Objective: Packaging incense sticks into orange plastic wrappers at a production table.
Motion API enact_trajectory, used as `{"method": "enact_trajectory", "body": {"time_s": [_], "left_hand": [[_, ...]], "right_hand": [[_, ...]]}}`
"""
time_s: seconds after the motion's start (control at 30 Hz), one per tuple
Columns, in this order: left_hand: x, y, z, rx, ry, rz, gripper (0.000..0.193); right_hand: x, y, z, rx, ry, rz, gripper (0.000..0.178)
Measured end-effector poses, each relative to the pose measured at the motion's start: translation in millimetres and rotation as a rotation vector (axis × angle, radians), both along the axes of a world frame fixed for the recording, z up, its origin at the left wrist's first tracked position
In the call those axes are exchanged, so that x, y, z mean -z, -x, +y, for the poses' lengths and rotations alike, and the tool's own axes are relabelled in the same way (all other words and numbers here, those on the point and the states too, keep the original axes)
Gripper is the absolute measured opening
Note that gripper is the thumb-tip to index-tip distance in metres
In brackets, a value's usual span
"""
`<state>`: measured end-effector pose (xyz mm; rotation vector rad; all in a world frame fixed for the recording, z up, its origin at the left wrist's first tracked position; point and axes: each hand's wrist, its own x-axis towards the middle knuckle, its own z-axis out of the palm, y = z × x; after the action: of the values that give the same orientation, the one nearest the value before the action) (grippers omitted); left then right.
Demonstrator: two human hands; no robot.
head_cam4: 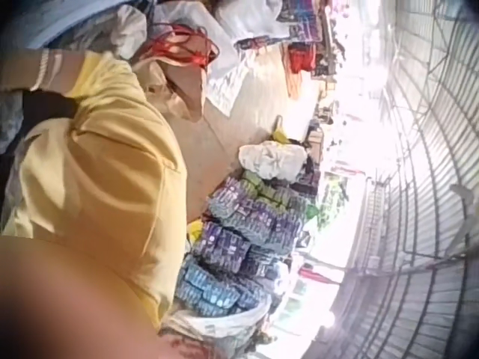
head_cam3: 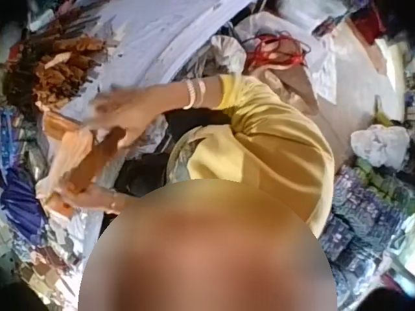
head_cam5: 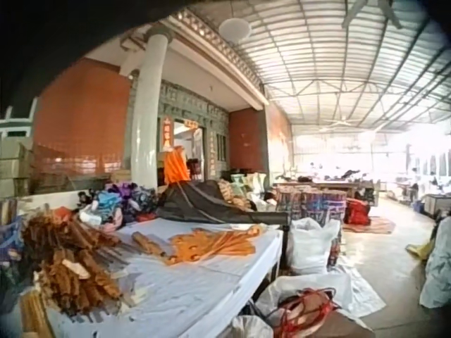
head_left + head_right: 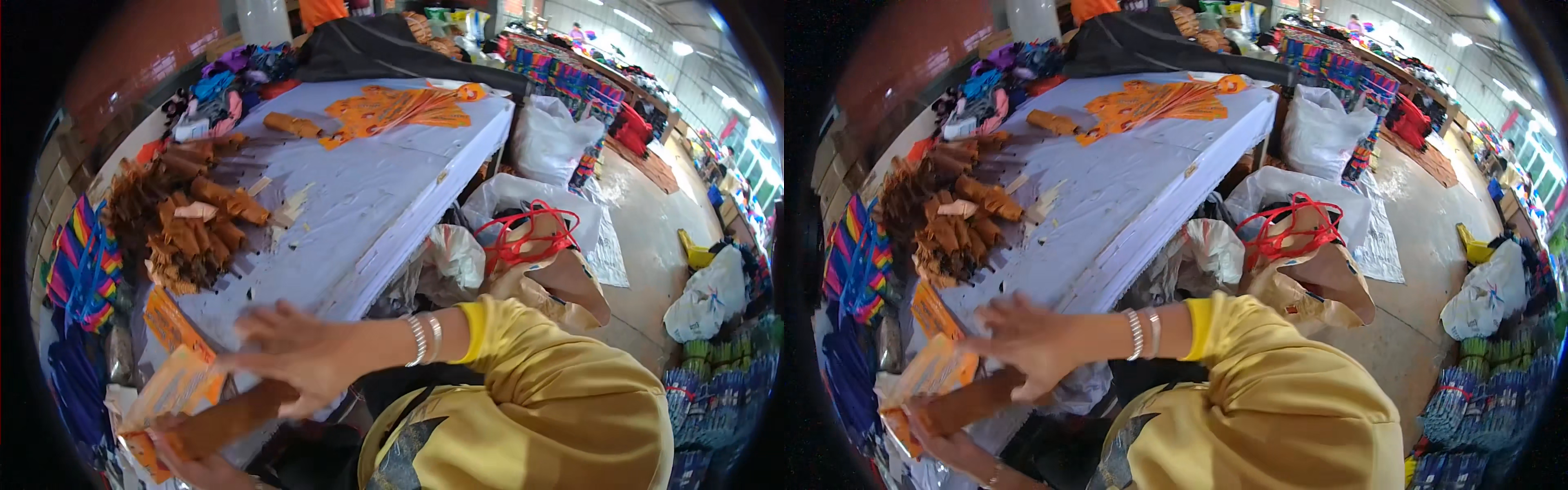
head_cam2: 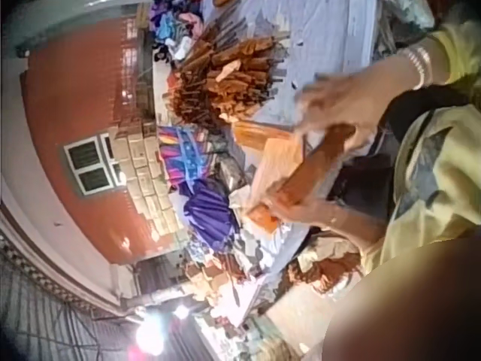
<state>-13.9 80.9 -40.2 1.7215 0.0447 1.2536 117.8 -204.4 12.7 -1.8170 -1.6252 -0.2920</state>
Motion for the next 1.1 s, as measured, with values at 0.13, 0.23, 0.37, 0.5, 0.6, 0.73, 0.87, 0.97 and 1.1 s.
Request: {"method": "enact_trajectory", "body": {"time_s": [0.13, 0.23, 0.37, 0.5, 0.6, 0.73, 0.87, 0.97, 1.1], "left_hand": [[-13.3, 33.4, 45.3, -0.287, 0.238, -0.177, 0.047], [-17.4, -5.6, -22.6, -0.347, -0.465, -0.005, 0.034], [-41.5, -27.8, -76.1, 0.755, 0.752, -0.21, 0.024], [-46.4, -8.8, -34.2, 0.659, 0.776, -0.347, 0.027], [-37.1, -8.8, -29.2, 0.758, 0.84, -0.389, 0.027], [-31.6, -16.1, -41.6, 0.94, 0.821, -0.395, 0.026], [-31.7, -15.5, -53.6, 0.544, 0.775, -0.349, 0.025], [-38.9, -13.1, -58.5, 0.343, 0.775, -0.343, 0.023], [-45.4, -7.5, -51.8, 0.473, 0.827, -0.365, 0.023]], "right_hand": [[30.8, -18.5, -9.5, 0.186, 0.276, 0.198, 0.069], [52.3, -11.4, -6.7, 0.008, 0.088, 1.179, 0.052], [72.4, 4.9, -20.9, -0.517, 0.693, 2.039, 0.055], [71.4, 0.9, -27.0, -0.418, 0.752, 1.877, 0.058], [78.4, -3.7, -25.4, -0.597, 0.664, 1.761, 0.057], [105.8, 3.2, -11.7, -1.011, 0.724, 2.307, 0.053], [60.8, 0.4, -2.1, -0.033, 0.414, 1.213, 0.049], [64.5, -4.7, -5.1, -0.148, 0.528, 1.39, 0.048], [68.6, -16.5, -19.9, -0.357, 0.757, 1.74, 0.051]]}}
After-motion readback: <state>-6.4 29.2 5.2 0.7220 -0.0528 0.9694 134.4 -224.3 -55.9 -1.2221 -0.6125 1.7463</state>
